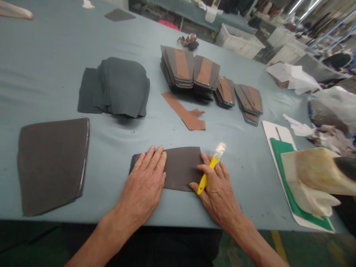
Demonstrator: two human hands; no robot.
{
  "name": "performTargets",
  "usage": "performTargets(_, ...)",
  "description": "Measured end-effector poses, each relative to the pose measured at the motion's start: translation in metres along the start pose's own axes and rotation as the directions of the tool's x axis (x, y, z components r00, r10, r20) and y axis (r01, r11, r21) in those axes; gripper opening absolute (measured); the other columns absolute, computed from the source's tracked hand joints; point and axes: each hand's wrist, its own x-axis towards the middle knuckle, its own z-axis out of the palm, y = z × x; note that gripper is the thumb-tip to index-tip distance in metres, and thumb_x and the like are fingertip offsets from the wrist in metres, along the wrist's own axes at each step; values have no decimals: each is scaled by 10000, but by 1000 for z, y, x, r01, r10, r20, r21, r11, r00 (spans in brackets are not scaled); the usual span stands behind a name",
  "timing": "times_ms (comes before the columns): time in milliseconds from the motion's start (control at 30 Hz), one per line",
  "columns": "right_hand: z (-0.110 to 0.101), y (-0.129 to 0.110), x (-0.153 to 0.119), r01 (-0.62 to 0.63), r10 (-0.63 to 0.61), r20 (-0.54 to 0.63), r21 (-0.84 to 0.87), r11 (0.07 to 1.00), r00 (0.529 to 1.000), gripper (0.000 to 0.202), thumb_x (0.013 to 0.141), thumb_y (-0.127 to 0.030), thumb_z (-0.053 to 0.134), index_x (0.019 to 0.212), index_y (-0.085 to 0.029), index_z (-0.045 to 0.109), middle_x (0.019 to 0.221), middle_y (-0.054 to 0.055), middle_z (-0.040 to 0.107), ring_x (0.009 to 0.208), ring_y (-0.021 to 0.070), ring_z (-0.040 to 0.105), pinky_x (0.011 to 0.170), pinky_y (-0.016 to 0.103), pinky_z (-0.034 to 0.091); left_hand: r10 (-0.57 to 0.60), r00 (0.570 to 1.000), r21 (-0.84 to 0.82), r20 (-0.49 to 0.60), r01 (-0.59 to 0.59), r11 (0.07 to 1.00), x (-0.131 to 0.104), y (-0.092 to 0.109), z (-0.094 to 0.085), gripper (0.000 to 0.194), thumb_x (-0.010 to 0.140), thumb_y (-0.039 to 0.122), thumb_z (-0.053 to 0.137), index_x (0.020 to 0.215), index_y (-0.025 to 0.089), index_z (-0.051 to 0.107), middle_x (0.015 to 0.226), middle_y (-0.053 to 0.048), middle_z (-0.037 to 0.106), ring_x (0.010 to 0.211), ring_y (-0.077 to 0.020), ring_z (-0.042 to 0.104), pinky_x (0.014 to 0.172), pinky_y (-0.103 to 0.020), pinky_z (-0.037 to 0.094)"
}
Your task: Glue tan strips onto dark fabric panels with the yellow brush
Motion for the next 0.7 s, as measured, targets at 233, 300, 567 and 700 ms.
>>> performTargets(233,-7,9,-6,15,-15,1,-56,998,1000,342,1021,-424,597,1266,-208,496,1570,235,506,1440,376,501,1168,634,372,9,1000,-12,-14,-9,1000,1,0,-1,513,1047,182,358,1497,-9,515,1592,-214,520,1475,-402,499,1168,-558,472)
performTargets(300,-8,4,-1,24,-24,-11,-66,998,1000,352,1005,-423,627,1255,-211,499,1580,239,493,1438,386,502,1155,637,387,11,1000,-12,-20,-11,1000,1,0,-2,517,1047,182,354,1497,-16,512,1590,-220,520,1472,-406,501,1165,-561,474)
performTargets(567,7,-36,27,-26,27,-26,51,998,999,644,805,-480,862,1260,-239,477,1571,207,517,1453,394,490,1161,638,396,-5,1000,-20,-1,5,1000,2,1,-2,518,1052,188,347,1501,-5,518,1598,-208,513,1483,-401,490,1173,-565,477)
performTargets(700,10,-37,25,-73,74,-23,53,996,997,741,724,-539,912,1245,-234,482,1576,207,513,1444,421,494,1149,647,405,-12,1000,-21,11,13,1000,2,1,-3,523,1055,190,341,1506,-13,508,1603,-216,504,1489,-404,481,1175,-572,476)
